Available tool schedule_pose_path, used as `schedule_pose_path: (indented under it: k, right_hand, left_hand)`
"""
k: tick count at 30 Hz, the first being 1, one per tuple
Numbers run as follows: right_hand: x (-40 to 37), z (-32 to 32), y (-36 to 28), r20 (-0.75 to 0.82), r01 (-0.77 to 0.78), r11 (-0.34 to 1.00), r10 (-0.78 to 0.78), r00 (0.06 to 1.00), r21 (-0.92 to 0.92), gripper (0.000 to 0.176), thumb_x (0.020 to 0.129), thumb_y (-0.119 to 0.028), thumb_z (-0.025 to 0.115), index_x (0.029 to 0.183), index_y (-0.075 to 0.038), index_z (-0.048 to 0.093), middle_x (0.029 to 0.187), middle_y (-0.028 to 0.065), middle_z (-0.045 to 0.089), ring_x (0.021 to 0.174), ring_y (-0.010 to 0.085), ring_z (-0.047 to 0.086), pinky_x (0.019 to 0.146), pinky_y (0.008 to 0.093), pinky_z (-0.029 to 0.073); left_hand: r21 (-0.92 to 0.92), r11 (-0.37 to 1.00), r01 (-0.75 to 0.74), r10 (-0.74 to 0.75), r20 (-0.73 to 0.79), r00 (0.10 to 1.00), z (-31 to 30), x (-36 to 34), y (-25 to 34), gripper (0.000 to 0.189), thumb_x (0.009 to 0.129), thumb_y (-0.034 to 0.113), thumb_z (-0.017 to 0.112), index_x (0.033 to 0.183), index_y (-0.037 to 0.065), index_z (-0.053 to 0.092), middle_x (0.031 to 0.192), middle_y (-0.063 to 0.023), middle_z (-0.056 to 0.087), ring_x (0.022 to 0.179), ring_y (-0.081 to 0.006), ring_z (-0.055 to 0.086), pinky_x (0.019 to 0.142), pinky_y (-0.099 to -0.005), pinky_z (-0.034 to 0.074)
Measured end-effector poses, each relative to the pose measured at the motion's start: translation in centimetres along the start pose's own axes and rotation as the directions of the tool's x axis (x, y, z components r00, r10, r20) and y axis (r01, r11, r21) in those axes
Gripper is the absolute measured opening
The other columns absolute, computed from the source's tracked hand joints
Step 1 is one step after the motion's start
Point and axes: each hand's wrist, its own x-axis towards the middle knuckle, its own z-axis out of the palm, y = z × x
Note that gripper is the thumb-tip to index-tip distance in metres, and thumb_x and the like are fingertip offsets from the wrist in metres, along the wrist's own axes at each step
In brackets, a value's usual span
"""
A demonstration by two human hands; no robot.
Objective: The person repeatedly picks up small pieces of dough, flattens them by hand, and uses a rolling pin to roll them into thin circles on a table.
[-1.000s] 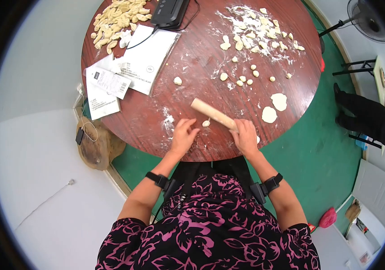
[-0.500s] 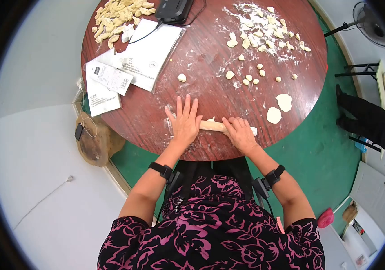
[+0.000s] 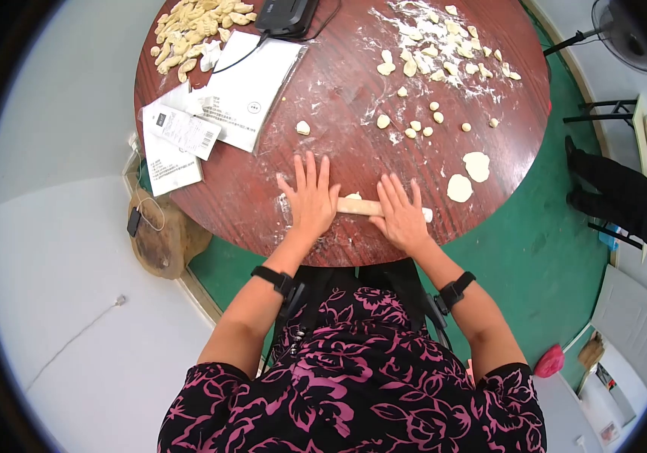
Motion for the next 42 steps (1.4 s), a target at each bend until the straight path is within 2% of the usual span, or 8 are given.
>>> schedule_pose_path:
  k: [10,16,20,23,30,36,39,42]
  right_hand:
    - [0.0,-0.1,-0.3,-0.012,-0.048,0.998,0.048,0.999,0.034,0.073,0.081,-0.051,0.053,0.133,-0.001,0.041,0.144,0.0147,0.032,0.137,0.0285,0.023,0.109,0.0559,0.012]
    - [0.5,0.9,2.0,-0.150,0.111,0.984,-0.091,0.984,0.136,0.049,0.071,-0.029,0.072,0.109,-0.004,0.054,0.121,0.0116,0.048,0.124,0.0298,0.037,0.100,0.0466,0.030]
    - [-0.4,-0.6,0.5,-0.160,-0.160,0.872,0.260,0.952,0.462,0.038,0.070,-0.020,0.073,0.098,-0.001,0.056,0.110,0.0122,0.050,0.108,0.0317,0.044,0.091,0.0424,0.036]
    - [-1.0,-0.9,-0.1,-0.003,-0.321,0.719,0.409,0.912,0.616,0.036,0.074,-0.020,0.072,0.098,0.001,0.056,0.108,0.0143,0.051,0.103,0.0325,0.045,0.090,0.0412,0.037]
    - [-3.9,-0.5,1.5,-0.023,-0.412,0.681,0.533,0.846,0.605,0.034,0.076,-0.019,0.070,0.099,0.002,0.055,0.107,0.0156,0.051,0.103,0.0322,0.044,0.090,0.0405,0.037]
    - [-5.3,-0.3,1.3,-0.062,-0.403,0.663,0.561,0.825,0.631,0.031,0.075,-0.016,0.071,0.096,0.001,0.055,0.105,0.0153,0.051,0.102,0.0316,0.044,0.088,0.0407,0.038]
    - [-5.3,-0.2,1.0,-0.163,-0.324,0.761,0.486,0.859,0.562,0.034,0.071,-0.014,0.073,0.096,0.000,0.054,0.104,0.0153,0.050,0.101,0.0326,0.045,0.087,0.0416,0.038]
    - [-4.4,-0.3,0.7,-0.210,-0.117,0.846,0.259,0.943,0.520,0.038,0.067,-0.013,0.074,0.097,-0.001,0.054,0.104,0.0150,0.050,0.100,0.0339,0.046,0.086,0.0431,0.039]
  left_hand:
    - [-0.030,0.999,-0.024,0.025,0.020,0.999,0.4,-0.4,-0.2,0.060,0.089,0.033,0.050,0.139,0.004,0.032,0.148,-0.0225,0.019,0.137,-0.0415,0.010,0.101,-0.0669,0.007]
    - [-0.229,0.971,0.071,-0.117,-0.192,0.974,-0.9,2.7,-1.1,0.058,0.088,0.029,0.052,0.137,0.003,0.033,0.147,-0.0231,0.020,0.137,-0.0407,0.011,0.105,-0.0606,0.010]
    - [-0.401,0.912,0.085,-0.224,-0.313,0.923,-2.8,-1.8,-0.5,0.047,0.080,0.016,0.065,0.121,0.002,0.049,0.120,-0.0173,0.046,0.115,-0.0360,0.040,0.097,-0.0453,0.031]
    - [-0.400,0.911,-0.096,0.074,-0.071,0.995,-1.6,-2.6,0.6,0.048,0.070,0.016,0.073,0.112,0.002,0.055,0.103,-0.0137,0.050,0.098,-0.0328,0.046,0.086,-0.0429,0.038]
    - [-0.459,0.868,-0.189,0.285,0.148,0.947,0.3,-0.1,1.7,0.040,0.064,0.007,0.072,0.101,0.005,0.058,0.096,-0.0111,0.051,0.092,-0.0302,0.048,0.076,-0.0388,0.042]
    - [-0.586,0.666,-0.462,0.579,0.017,0.815,0.5,0.9,1.5,0.034,0.067,0.001,0.067,0.100,0.005,0.058,0.099,-0.0116,0.052,0.095,-0.0310,0.050,0.081,-0.0380,0.043]
    - [-0.655,0.741,-0.150,0.211,0.014,0.977,-1.6,-0.7,0.6,0.034,0.071,0.001,0.064,0.104,0.003,0.057,0.103,-0.0117,0.053,0.099,-0.0312,0.051,0.085,-0.0368,0.043]
    - [-0.673,0.708,0.213,-0.054,0.248,0.967,-1.5,-3.5,-2.1,0.035,0.076,-0.001,0.063,0.110,0.001,0.055,0.106,-0.0126,0.052,0.104,-0.0300,0.050,0.090,-0.0358,0.042]
